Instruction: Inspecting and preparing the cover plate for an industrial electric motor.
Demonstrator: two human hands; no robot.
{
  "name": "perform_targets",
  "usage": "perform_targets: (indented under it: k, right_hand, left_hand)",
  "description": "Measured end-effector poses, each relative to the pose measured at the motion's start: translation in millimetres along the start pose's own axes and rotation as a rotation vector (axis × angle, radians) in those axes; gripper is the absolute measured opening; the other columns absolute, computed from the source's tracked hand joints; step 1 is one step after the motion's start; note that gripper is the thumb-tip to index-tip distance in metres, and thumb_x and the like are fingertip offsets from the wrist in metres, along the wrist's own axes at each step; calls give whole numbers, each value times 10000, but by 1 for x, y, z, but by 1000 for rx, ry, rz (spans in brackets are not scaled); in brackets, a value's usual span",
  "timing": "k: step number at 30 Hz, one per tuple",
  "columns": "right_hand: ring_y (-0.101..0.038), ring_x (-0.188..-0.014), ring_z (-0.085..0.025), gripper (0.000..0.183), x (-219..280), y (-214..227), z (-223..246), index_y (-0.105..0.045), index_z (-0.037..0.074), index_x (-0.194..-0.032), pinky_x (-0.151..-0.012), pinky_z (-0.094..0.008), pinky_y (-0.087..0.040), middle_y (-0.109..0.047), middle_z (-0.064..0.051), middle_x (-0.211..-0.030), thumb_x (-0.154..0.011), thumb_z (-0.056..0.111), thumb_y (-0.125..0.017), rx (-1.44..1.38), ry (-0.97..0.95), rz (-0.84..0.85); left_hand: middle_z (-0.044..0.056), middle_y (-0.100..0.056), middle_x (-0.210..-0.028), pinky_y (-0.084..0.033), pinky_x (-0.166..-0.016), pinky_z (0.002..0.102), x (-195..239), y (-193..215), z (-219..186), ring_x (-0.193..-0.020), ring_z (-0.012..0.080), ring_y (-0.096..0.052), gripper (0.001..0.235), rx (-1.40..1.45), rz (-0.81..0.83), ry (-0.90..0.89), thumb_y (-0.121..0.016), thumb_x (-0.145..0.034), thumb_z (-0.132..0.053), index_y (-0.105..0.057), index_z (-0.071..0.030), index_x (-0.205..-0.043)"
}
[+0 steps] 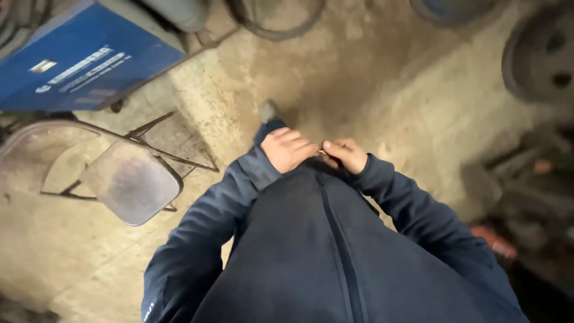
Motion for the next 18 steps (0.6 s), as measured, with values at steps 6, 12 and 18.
perform_targets:
  k: [6,12,18]
  right_hand:
    - [-686,-710,-224,290,-110,-8,135,-718,73,-951,-639,-351,-524,-682,-80,-760,-1004,344,-629,969,447,-210]
    - [-659,-753,-291,340,-140,-51,251,-726,83,-1053,-637,-392,-519,-674,-83,-851,-887,378,-756,1376,1037,-125]
    - [-640,-651,-235,255,-217,-5,273,-712,144,-853,-585,-380,-495,-647,-29,-725,-910,385,-774,1487,1101,20]
  left_hand:
    - [81,-710,-815,-549,-659,382,0,-5,127,-757,283,-701,150,417,60,582,-716,-924,-232,-723,-97,-989]
    - [56,-710,-833,-546,-712,311,1,-33,215,-774,154,-669,114,1048,0,655,-629,-1004,-136,-676,-42,-1049]
    - [91,-722,-856,-552,-671,327,-49,17,242,-760,224,-698,162,789,-54,730,-673,-974,-165,-728,-62,-1085]
Point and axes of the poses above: each hand's wrist, its own x-axis away from the middle knuckle, its own y-axis out of the back of the hand, z = x × y, the point moved 3 cm from there along -x, towards the middle knuckle
